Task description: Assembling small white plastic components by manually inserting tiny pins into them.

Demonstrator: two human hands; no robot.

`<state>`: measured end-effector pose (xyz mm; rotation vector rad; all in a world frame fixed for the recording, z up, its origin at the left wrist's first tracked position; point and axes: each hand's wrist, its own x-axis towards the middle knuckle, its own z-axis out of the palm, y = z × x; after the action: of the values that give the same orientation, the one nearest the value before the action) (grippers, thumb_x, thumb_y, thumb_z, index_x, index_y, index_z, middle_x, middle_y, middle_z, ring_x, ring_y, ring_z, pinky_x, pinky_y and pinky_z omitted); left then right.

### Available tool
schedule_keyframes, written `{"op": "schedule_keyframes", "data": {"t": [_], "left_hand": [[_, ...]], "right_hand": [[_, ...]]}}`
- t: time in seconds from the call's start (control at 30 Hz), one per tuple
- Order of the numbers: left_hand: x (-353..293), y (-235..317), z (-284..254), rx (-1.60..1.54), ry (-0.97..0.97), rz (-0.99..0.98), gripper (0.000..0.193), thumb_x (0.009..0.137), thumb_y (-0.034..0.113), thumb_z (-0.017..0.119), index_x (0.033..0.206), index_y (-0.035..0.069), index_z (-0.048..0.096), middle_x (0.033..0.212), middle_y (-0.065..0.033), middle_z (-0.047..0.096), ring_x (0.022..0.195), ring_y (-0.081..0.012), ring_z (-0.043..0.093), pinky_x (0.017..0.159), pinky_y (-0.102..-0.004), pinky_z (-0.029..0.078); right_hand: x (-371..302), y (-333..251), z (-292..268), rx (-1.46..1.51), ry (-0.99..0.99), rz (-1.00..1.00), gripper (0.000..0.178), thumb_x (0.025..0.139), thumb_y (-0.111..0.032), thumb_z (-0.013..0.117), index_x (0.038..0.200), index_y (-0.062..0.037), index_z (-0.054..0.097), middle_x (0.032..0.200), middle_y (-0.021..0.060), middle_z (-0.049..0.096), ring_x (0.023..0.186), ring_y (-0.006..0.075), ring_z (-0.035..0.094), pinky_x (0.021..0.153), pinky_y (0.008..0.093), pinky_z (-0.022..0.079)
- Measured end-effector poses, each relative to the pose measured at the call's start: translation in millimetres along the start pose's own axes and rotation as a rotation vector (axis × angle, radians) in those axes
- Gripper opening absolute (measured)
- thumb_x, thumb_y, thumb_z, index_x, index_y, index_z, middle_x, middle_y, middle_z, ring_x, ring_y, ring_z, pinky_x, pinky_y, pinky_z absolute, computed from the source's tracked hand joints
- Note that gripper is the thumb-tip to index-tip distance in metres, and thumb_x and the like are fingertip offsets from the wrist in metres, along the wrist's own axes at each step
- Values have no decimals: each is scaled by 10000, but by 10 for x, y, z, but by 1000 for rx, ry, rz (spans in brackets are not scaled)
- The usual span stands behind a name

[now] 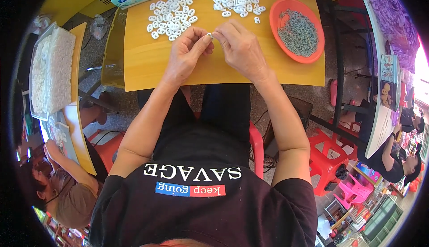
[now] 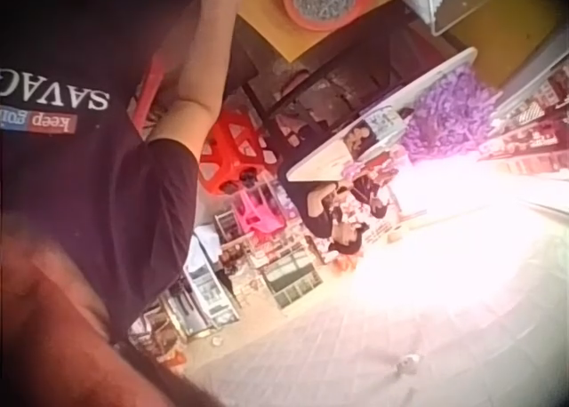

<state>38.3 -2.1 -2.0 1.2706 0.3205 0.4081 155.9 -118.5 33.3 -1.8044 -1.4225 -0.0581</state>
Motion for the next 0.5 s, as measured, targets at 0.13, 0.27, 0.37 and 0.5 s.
{"op": "schedule_keyframes", "data": {"t": [0.13,0.27,0.37,0.5], "left_hand": [[-8,-4,-2,7,-2,-1,118,952,110,575,929,-4,552,778,-27,599,725,-79,562,660,-225,469],[-7,12,19,26,11,-4,116,952,104,575,920,-6,556,775,-26,600,719,-79,566,655,-226,472],[7,-25,28,30,26,32,119,953,105,574,916,-7,558,782,-26,604,719,-80,569,655,-225,475],[7,6,24,31,24,-8,147,960,148,577,982,3,571,828,-26,606,763,-84,565,716,-230,466]], "right_hand": [[12,5,23,11,-25,-33,80,840,-10,625,851,-3,546,766,137,546,683,348,573,576,394,471],[-14,-31,91,-16,29,-15,76,837,0,620,842,-13,545,757,134,539,684,343,573,573,400,466],[-35,-57,156,-18,87,11,73,843,-2,618,835,-10,545,759,137,540,684,342,569,571,395,467],[-84,-10,171,48,103,140,59,876,-36,619,868,8,580,763,123,577,652,276,584,569,344,475]]}}
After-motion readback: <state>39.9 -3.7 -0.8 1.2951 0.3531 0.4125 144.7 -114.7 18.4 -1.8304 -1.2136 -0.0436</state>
